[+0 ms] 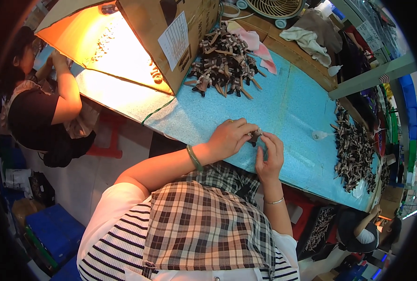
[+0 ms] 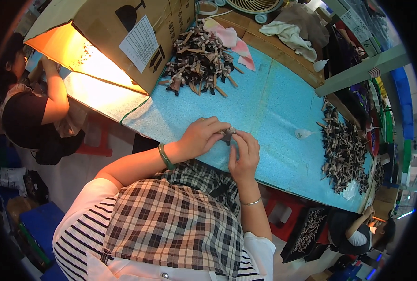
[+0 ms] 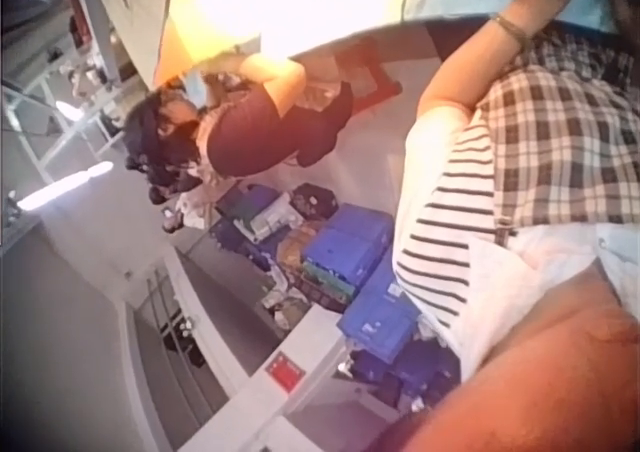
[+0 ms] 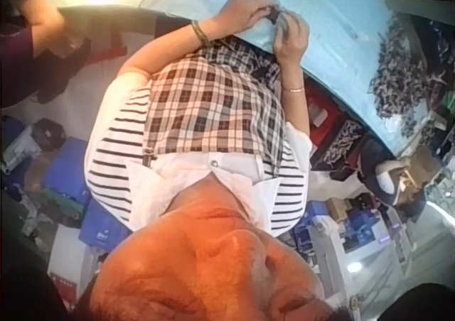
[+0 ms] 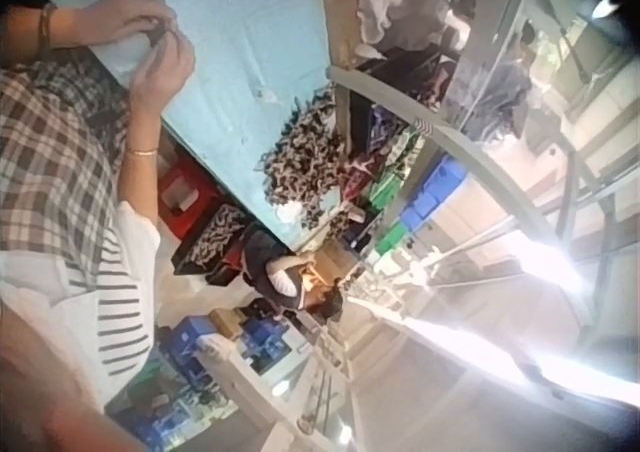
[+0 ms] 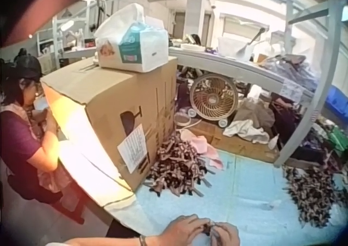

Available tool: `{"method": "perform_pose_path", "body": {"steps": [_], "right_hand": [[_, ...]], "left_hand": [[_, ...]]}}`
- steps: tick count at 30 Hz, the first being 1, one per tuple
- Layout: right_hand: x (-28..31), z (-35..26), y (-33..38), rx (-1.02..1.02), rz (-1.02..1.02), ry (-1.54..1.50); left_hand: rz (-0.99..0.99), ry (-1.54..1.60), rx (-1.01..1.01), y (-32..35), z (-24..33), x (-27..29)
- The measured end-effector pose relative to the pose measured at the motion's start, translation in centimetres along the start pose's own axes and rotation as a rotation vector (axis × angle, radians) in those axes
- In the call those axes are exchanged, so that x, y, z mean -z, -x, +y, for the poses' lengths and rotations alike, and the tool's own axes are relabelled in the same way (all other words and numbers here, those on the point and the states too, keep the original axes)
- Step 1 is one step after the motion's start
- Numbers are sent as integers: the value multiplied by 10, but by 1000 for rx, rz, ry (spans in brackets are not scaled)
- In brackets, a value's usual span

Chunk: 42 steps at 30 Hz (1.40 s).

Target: Assembling small plastic components by applying glue and joining pieces together at a factory workbench.

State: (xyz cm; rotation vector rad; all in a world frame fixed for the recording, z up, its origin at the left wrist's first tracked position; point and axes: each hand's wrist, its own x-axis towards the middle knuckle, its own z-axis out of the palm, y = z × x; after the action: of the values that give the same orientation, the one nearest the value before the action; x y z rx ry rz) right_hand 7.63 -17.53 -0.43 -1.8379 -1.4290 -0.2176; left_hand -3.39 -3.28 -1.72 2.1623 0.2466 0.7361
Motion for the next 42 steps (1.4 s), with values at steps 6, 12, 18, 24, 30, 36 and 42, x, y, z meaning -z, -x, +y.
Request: {"method": "perform_pose_path", "body": {"steps": [6,12,18,24,30,36,42], "right_hand": [[0,5,-5,-7,-20,-24],[-2,9,-9,-58,-20,-110],[-1,10,-13,-86,-41,-164],[1,15,-14,-94,-54,-189],[-2,13,-13,74,-194,-121],[3,15,-13,-276,92,-240],[-5,13,-8,-144,-11,-135]], "left_hand": [[16,-1,10,-3,-2,-2],[7,12,24,-3,-3,-3],[3,9,28,-3,-1,-2],[-5,9,26,-4,0,-1],[-52,-78,-66,0,-5,-3],[40,25,17,-1,-1,-2],[43,27,-13,-2,-2,-1]]}}
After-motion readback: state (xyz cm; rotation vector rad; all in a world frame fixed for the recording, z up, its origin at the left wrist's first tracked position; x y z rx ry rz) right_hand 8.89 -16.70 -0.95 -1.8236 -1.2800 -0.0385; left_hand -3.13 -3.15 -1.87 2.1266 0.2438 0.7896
